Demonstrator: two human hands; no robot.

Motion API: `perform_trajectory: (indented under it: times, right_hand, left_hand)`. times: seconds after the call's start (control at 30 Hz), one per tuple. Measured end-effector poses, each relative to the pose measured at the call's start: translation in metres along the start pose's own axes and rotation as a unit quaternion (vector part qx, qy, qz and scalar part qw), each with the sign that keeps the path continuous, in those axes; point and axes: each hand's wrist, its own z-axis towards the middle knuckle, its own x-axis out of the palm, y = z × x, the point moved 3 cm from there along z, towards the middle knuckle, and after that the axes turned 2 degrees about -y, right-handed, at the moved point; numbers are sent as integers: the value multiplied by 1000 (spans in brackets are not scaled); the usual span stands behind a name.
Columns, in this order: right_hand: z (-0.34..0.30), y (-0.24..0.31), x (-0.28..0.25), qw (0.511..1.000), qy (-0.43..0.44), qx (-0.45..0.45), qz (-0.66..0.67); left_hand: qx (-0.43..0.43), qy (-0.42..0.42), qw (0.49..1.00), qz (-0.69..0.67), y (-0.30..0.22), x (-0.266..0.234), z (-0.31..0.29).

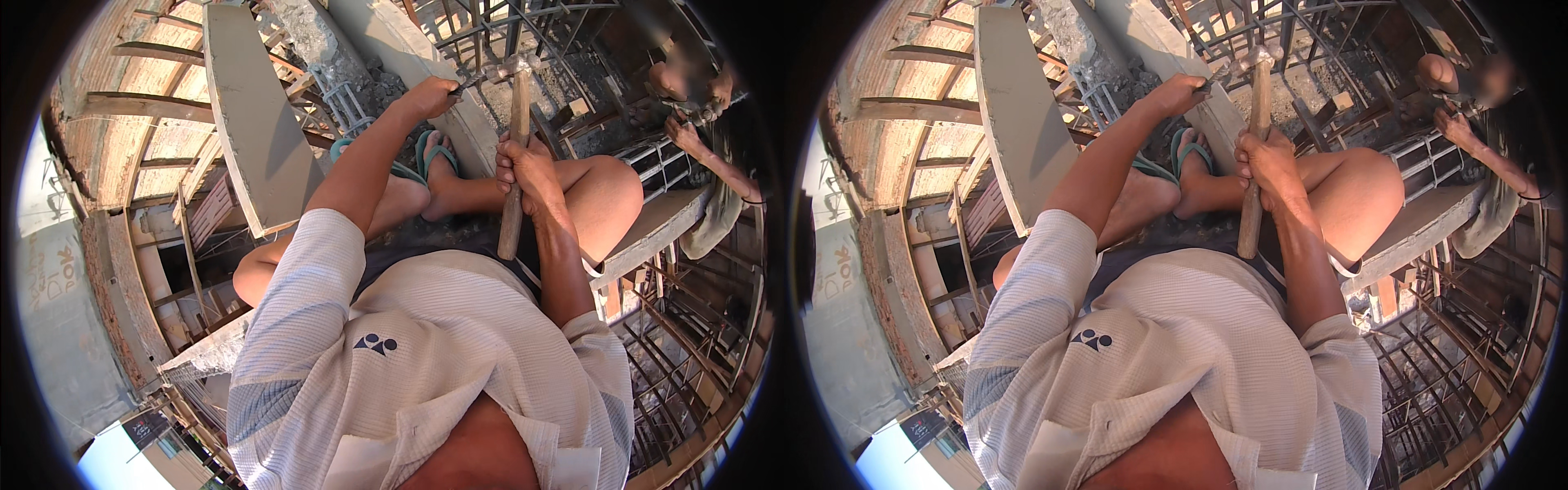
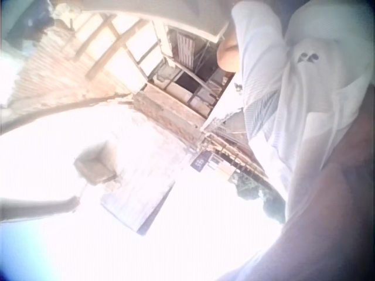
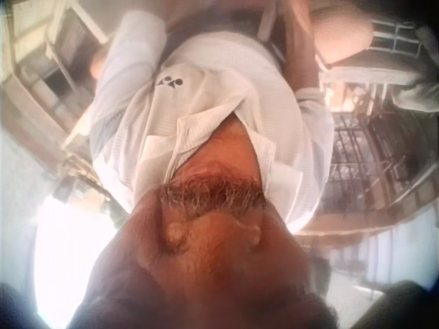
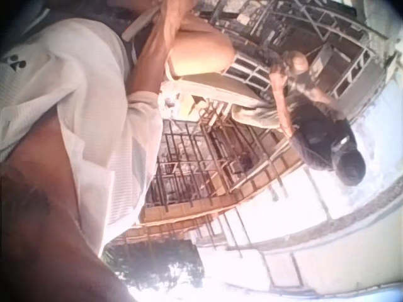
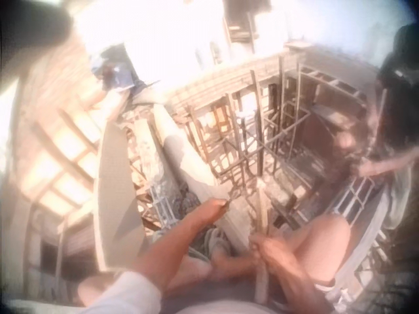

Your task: The person constructs a concrete beam by positioning rebar, clearing debris by hand, and using a hammer to strike the concrete and rebar while sitting on the structure.

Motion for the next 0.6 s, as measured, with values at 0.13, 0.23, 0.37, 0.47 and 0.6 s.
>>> perform_trajectory:
  times: [0.13,0.23,0.37,0.47,0.6]
  right_hand:
    - [-35,45,-11,990,-64,-127,21]
    - [-80,124,-8,913,-106,-391,52]
    - [-55,133,-27,798,-167,-564,132]
    - [-2,9,-2,988,-62,-142,24]
    - [-16,-2,-4,998,-10,28,63]
  left_hand:
    - [-58,59,997,1,-11,7,11]
    - [-102,64,992,30,5,9,4]
    - [-85,76,993,0,-11,12,17]
    - [-90,95,991,14,1,15,21]
    - [-82,100,991,25,-9,16,25]
